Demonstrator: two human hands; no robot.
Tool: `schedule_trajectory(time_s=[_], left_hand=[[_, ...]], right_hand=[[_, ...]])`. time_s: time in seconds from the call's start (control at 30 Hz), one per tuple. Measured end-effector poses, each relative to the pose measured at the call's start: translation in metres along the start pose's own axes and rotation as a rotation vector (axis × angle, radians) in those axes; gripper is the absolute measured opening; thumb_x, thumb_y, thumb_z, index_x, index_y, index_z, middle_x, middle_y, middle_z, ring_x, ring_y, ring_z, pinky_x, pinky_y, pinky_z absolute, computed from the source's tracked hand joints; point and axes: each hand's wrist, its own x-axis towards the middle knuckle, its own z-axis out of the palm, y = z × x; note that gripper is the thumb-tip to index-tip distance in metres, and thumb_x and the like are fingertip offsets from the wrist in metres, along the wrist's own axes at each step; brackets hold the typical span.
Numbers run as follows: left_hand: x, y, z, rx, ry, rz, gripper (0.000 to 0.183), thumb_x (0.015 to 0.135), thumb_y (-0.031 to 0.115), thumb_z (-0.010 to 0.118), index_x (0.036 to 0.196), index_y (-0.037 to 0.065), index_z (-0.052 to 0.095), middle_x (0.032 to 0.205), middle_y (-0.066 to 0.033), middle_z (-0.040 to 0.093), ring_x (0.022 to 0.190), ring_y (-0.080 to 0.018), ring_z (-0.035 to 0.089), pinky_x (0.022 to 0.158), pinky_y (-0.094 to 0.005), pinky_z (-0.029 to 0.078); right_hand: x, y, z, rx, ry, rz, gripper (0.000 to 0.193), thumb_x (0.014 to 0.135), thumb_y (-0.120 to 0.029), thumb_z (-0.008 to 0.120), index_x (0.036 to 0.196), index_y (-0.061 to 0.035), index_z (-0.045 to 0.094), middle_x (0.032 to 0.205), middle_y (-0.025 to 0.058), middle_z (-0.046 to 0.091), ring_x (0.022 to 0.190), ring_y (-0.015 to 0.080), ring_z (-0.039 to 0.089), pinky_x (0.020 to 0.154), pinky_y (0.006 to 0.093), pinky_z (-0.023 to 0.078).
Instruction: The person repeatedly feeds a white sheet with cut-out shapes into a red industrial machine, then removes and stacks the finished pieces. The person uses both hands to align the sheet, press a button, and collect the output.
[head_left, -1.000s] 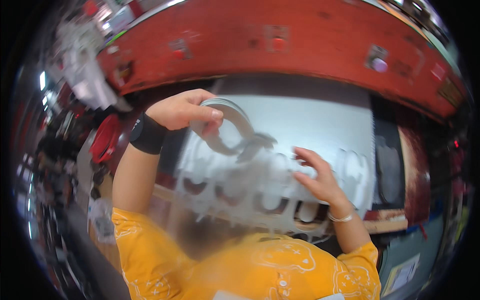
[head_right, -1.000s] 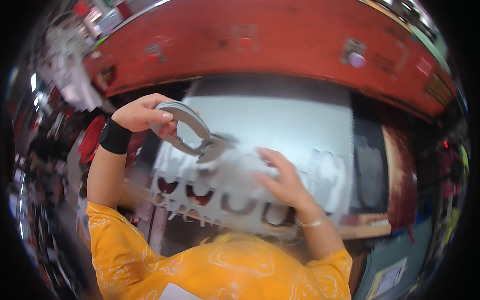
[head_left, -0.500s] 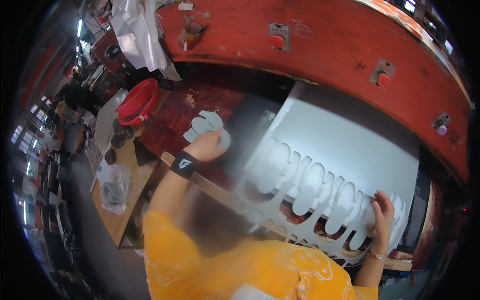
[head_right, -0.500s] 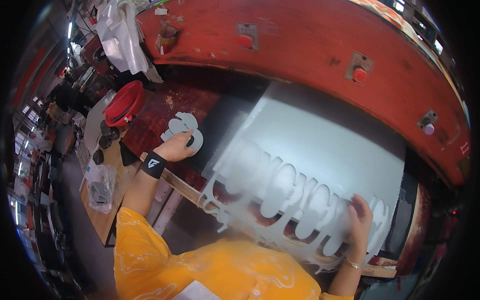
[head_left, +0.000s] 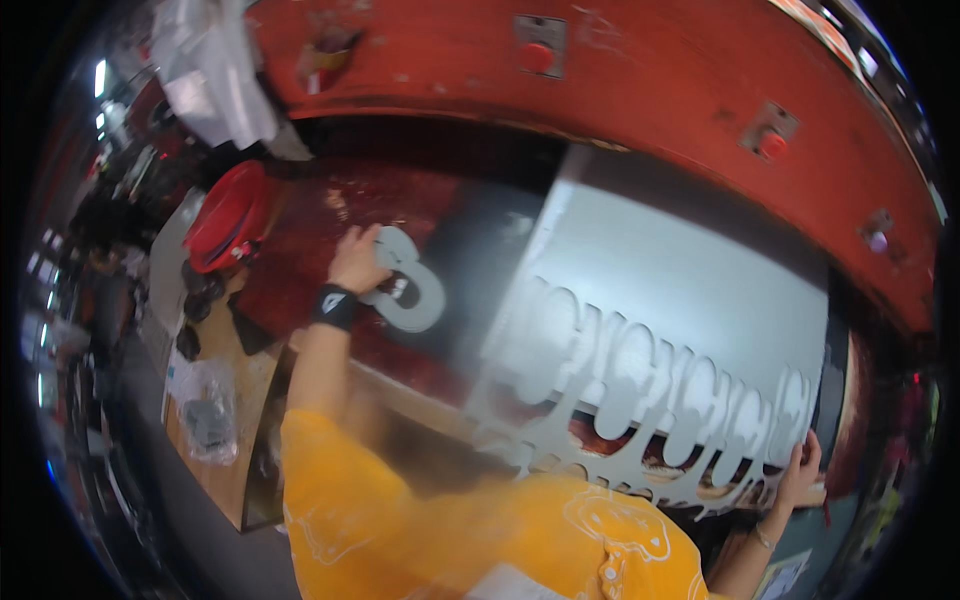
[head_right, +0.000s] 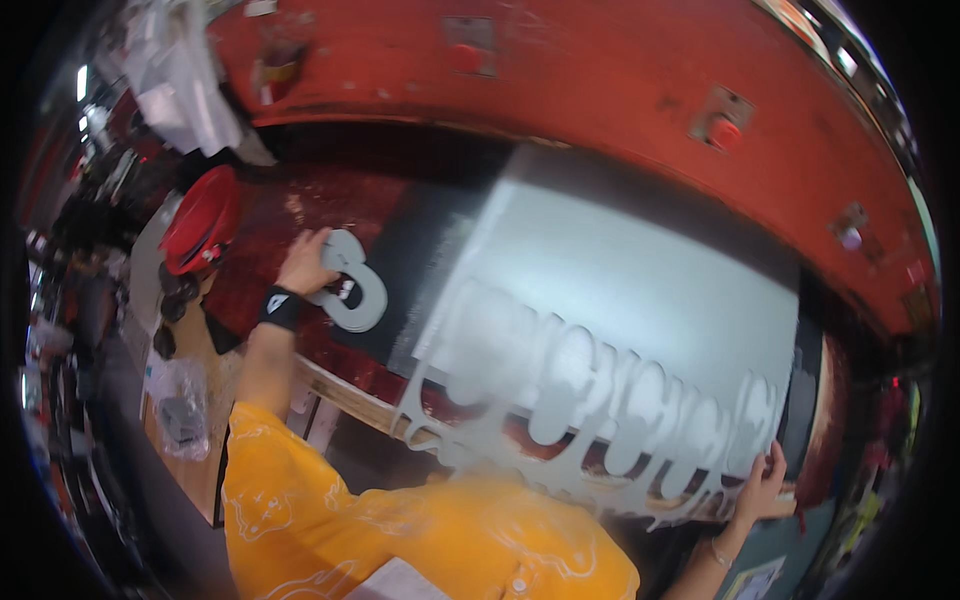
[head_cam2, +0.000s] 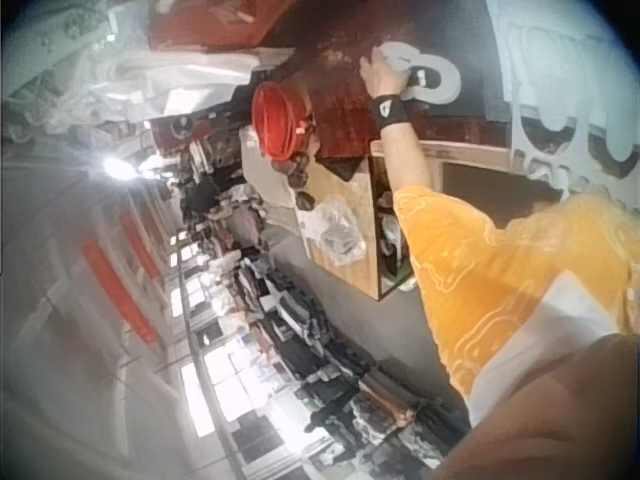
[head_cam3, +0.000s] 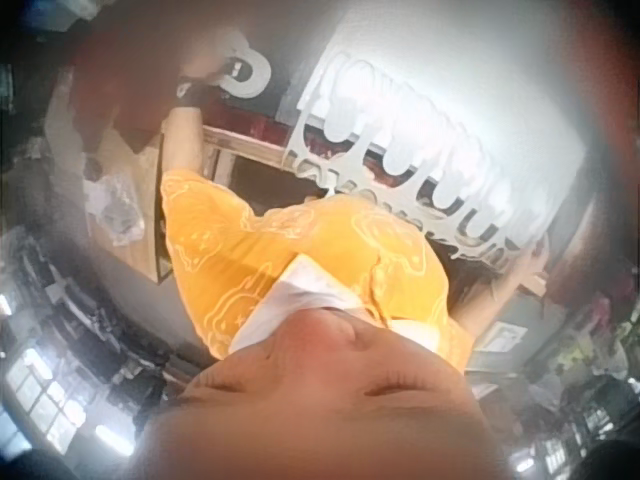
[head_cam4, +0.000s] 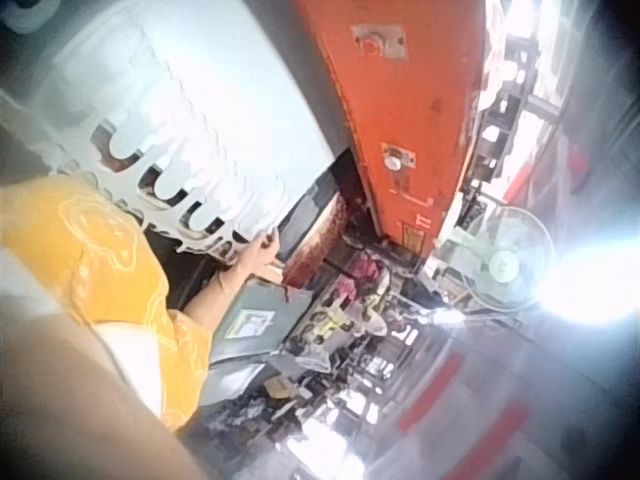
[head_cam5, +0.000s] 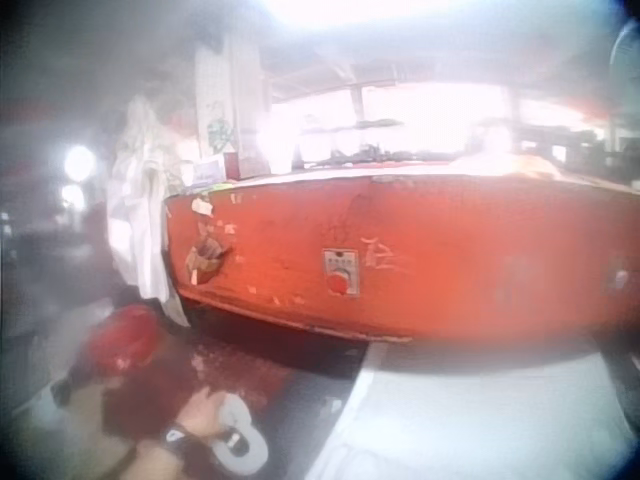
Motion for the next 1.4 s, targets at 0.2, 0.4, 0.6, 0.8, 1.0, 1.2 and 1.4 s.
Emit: schedule_trajectory(time_s=[0.2, 0.4, 0.6, 0.8, 1.0, 1.2, 1.4], left_hand=[[-0.083, 0.069, 0.025, -0.832, 0.110, 0.336, 0.051, 0.079, 0.000, 0.064, 0.129, 0.005, 0.054, 0.111, -0.0099, 0.057, 0.089, -0.0158, 0.056, 0.081, -0.0262, 0.048], [-0.129, 0.116, 0.059, -1.094, -0.161, 0.272, 0.041, 0.092, 0.003, 0.047, 0.131, -0.010, 0.047, 0.127, -0.0173, 0.056, 0.116, -0.0216, 0.054, 0.101, -0.0310, 0.039], [-0.138, 0.110, 0.075, -1.062, -0.068, 0.232, 0.042, 0.097, 0.008, 0.043, 0.135, -0.009, 0.043, 0.131, -0.0152, 0.054, 0.116, -0.0189, 0.053, 0.101, -0.0300, 0.038], [-0.147, 0.120, 0.088, -1.007, 0.092, 0.180, 0.042, 0.098, 0.011, 0.042, 0.136, -0.007, 0.043, 0.130, -0.0146, 0.055, 0.113, -0.0178, 0.054, 0.099, -0.0299, 0.039], [-0.157, 0.123, 0.090, -0.930, 0.175, 0.205, 0.042, 0.098, 0.013, 0.043, 0.135, -0.007, 0.045, 0.130, -0.0138, 0.056, 0.113, -0.0180, 0.054, 0.099, -0.0298, 0.039], [-0.160, 0.127, 0.085, -0.977, 0.143, 0.228, 0.041, 0.099, 0.015, 0.043, 0.134, -0.005, 0.046, 0.128, -0.0121, 0.057, 0.110, -0.0162, 0.055, 0.097, -0.0288, 0.040], [-0.128, 0.151, 0.053, -0.310, 0.231, 0.318, 0.036, 0.085, 0.010, 0.056, 0.118, -0.003, 0.059, 0.127, -0.0204, 0.054, 0.119, -0.0336, 0.049, 0.103, -0.0386, 0.036]], right_hand=[[-0.010, 0.027, -0.029, 0.216, -0.065, 0.489, 0.033, 0.097, -0.019, 0.051, 0.125, -0.0020, 0.056, 0.091, -0.0013, 0.060, 0.068, 0.0048, 0.053, 0.056, 0.0178, 0.043], [-0.018, 0.017, -0.034, 0.357, -0.209, 0.381, 0.029, 0.091, -0.010, 0.056, 0.119, -0.0025, 0.060, 0.081, -0.0003, 0.059, 0.063, 0.0071, 0.052, 0.055, 0.0216, 0.043], [-0.016, -0.008, -0.048, -0.023, -0.348, 0.063, 0.056, 0.075, -0.010, 0.068, 0.129, -0.0054, 0.054, 0.130, 0.0128, 0.050, 0.102, 0.0205, 0.056, 0.086, 0.0295, 0.049], [0.001, -0.009, -0.037, -0.040, -0.319, 0.029, 0.053, 0.072, -0.007, 0.072, 0.124, -0.0060, 0.059, 0.092, 0.0086, 0.062, 0.068, 0.0131, 0.056, 0.064, 0.0261, 0.048], [0.005, 0.000, -0.037, -0.035, -0.305, -0.011, 0.049, 0.073, -0.009, 0.071, 0.121, -0.0080, 0.062, 0.083, 0.0090, 0.062, 0.062, 0.0136, 0.056, 0.059, 0.0267, 0.046], [0.002, 0.002, -0.033, -0.038, -0.286, -0.057, 0.052, 0.073, -0.008, 0.071, 0.124, -0.0071, 0.060, 0.090, 0.0083, 0.061, 0.063, 0.0148, 0.056, 0.060, 0.0267, 0.046], [0.029, -0.029, -0.045, 0.203, -0.337, -0.056, 0.053, 0.075, -0.007, 0.066, 0.126, 0.0000, 0.055, 0.103, 0.0101, 0.061, 0.087, 0.0165, 0.058, 0.077, 0.0305, 0.050]])
